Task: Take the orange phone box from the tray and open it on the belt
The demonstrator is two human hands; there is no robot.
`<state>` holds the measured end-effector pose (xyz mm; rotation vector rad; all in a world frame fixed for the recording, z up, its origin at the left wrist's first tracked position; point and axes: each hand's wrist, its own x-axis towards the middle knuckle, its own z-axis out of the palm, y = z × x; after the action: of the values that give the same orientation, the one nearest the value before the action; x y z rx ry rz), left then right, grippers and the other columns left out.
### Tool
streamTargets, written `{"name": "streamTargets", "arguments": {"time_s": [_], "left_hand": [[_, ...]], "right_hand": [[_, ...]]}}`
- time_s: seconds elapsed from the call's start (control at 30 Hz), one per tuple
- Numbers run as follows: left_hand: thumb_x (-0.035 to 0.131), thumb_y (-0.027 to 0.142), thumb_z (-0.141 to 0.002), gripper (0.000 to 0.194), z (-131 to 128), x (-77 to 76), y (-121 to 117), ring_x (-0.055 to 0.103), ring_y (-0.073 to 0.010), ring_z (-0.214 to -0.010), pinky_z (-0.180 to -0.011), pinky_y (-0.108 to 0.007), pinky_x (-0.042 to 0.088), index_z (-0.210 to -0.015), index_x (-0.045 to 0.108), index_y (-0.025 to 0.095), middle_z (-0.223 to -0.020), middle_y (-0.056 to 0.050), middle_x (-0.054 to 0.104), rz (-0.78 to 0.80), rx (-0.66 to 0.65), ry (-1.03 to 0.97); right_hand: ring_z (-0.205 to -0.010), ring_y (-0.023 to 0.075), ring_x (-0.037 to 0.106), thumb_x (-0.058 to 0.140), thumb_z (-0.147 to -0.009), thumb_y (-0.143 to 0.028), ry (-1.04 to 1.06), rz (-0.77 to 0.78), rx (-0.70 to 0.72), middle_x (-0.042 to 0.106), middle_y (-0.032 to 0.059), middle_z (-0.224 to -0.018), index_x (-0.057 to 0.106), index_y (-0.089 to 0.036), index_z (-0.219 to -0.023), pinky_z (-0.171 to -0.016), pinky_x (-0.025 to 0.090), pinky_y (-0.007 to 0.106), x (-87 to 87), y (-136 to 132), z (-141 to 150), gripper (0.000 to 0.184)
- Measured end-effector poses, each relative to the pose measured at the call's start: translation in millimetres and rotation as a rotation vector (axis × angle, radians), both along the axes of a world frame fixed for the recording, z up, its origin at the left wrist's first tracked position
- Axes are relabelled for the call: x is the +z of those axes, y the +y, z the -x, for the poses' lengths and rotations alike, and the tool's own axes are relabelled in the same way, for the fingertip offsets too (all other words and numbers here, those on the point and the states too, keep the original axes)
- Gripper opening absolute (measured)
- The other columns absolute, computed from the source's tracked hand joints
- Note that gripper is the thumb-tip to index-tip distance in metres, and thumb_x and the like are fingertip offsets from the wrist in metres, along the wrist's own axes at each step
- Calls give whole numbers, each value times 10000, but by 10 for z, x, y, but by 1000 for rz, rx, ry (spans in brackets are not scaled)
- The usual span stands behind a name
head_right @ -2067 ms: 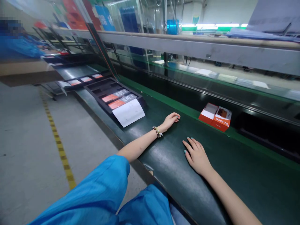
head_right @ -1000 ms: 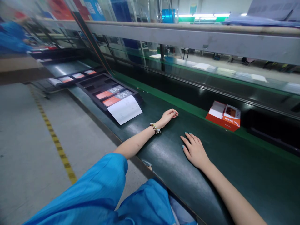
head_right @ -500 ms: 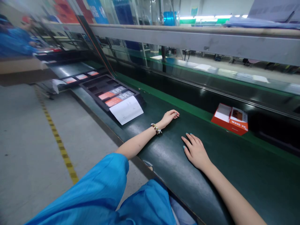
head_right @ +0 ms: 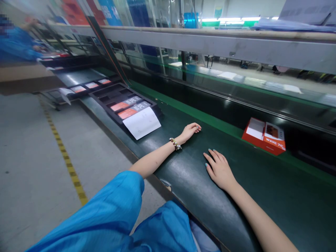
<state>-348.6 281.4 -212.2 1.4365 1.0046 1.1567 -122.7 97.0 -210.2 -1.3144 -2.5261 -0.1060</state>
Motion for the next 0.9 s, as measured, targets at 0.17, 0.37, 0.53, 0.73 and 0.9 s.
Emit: {"name": "streamTargets", "arguments": {"time_s": [0.17, 0.37, 0.53, 0.73, 0.9], "left_hand": [[484, 108, -892, 218, 0, -13, 11, 631, -116, -794, -770, -227, 488, -918, 698, 139, -898, -57, 714, -4, 1, 3], [487, 113, -888, 214, 1, -15, 14, 633, -116, -795, -778, -230, 491, -918, 697, 141, -898, -55, 711, -10, 0, 5], [482, 105, -887, 217, 0, 3, -9, 632, -115, -797, -779, -227, 488, -916, 694, 142, -901, -54, 710, -7, -7, 9], [483, 103, -893, 215, 2, 11, -10, 632, -117, -800, -784, -233, 489, -917, 694, 138, -894, -53, 707, -8, -7, 11], [483, 105, -891, 216, 1, 6, -4, 634, -117, -800, -784, -231, 490, -917, 696, 139, -893, -52, 708, -14, -5, 16]], "right_hand": [[-1434, 295, 402, 396, -1085, -345, -7, 6, -4, 446, 106, -1557, 488, -225, -1522, -1168, 412, 496, -1, 0, -4, 462], [-1432, 301, 408, 386, -1083, -343, 3, 2, 0, 454, 115, -1550, 502, -218, -1512, -1166, 416, 506, 9, -7, 3, 461], [-1431, 300, 407, 384, -1086, -343, 2, -4, 0, 454, 115, -1549, 503, -210, -1510, -1166, 417, 501, 18, -11, 10, 460], [-1425, 302, 412, 384, -1086, -349, 2, -7, 2, 455, 111, -1550, 503, -213, -1509, -1161, 420, 503, 17, -7, 12, 460], [-1421, 301, 418, 385, -1085, -344, -3, -6, -1, 458, 116, -1546, 505, -210, -1508, -1167, 414, 503, 6, -5, 10, 459]]}}
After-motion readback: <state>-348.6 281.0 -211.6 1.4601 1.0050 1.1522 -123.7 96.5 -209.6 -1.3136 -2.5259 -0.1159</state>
